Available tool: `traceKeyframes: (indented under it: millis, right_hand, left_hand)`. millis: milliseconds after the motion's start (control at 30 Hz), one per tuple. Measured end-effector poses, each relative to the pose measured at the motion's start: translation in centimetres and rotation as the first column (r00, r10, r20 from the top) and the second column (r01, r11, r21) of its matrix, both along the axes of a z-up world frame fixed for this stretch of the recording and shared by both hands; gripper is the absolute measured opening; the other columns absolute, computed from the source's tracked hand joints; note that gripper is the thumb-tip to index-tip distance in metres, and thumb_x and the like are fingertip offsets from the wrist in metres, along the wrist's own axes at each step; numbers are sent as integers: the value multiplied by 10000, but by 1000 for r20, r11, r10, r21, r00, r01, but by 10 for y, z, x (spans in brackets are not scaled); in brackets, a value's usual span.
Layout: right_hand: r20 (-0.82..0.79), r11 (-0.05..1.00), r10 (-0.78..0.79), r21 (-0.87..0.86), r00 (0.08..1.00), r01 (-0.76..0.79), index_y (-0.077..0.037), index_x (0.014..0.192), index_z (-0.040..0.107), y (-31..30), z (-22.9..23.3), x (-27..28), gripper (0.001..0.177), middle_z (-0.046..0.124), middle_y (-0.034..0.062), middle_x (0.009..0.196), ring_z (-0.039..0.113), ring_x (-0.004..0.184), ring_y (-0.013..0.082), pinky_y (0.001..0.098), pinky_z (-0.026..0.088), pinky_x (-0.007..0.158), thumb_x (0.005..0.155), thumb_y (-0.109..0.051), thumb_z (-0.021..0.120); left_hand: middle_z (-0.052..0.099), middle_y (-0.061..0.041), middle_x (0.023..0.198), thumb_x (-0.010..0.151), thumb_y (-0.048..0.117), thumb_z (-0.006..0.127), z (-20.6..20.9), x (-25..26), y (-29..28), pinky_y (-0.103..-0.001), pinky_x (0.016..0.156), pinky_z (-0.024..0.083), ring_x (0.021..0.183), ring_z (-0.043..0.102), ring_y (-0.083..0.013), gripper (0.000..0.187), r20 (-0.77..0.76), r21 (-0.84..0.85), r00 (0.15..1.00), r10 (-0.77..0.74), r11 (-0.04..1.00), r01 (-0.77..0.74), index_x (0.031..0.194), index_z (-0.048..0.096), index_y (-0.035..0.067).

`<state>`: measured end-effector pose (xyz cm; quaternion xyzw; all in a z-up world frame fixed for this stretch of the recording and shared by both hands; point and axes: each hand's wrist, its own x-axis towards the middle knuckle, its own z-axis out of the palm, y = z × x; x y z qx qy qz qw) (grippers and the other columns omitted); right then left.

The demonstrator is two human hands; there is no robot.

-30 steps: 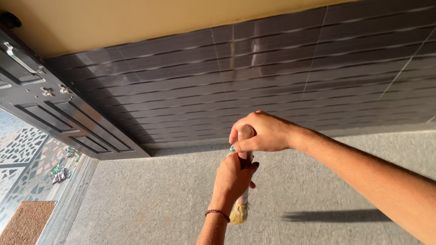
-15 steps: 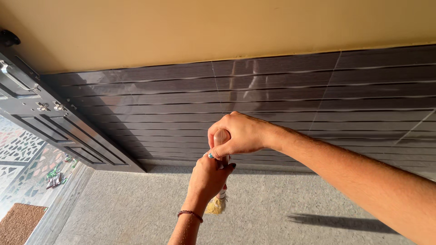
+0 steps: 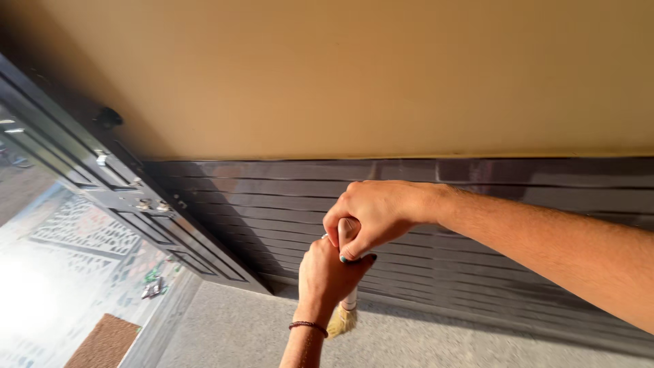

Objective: The person sweeps a tiled floor with a traditional straw broom, moving debris toward a doorway. The person opens the door to sweep the dirt outside and then closes it.

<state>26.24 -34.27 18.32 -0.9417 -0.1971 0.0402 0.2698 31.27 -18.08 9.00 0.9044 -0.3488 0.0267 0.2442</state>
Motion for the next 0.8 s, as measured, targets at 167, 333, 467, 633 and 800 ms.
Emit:
traceKeyframes:
  millis: [167,333,467,633,800]
  right_hand:
    - [-7,988,148,-42,989,-148,-152,891,790,10,16,69,261,778,30,746,735,710,182,356,574,647,715,-343,761]
    - [-16,921,387,-41,922,-387,-146,874,801,37,25,134,247,783,19,754,737,692,170,336,579,635,717,-336,778]
    - [15,765,643,-56,766,-642,-142,890,796,72,29,176,238,774,25,747,731,686,165,337,564,614,737,-323,780]
    - [16,501,865,-87,501,-861,-131,871,803,156,25,184,182,785,4,760,744,671,150,304,583,598,750,-265,779]
    - [-52,284,955,-129,292,-950,-132,881,792,256,9,134,168,792,6,766,742,661,142,314,577,580,753,-241,775]
  left_hand:
    - [737,-48,658,707,401,863,9,43,16,-391,599,602,637,743,-265,334,-59,17,981,184,983,-183,818,710,125]
    - [729,-20,660,737,450,839,22,71,41,-383,604,596,642,738,-239,342,-70,119,925,374,924,-365,772,722,130]
    - [723,-4,685,741,431,829,30,64,70,-397,651,590,696,730,-221,300,-82,134,820,567,821,-555,807,712,163]
    - [732,17,740,790,457,802,30,30,118,-350,687,613,740,742,-168,302,-204,199,520,830,555,-808,800,739,162]
    - [759,-12,756,766,421,827,23,-48,177,-349,720,608,765,748,-175,298,-308,179,200,930,263,-948,833,720,151]
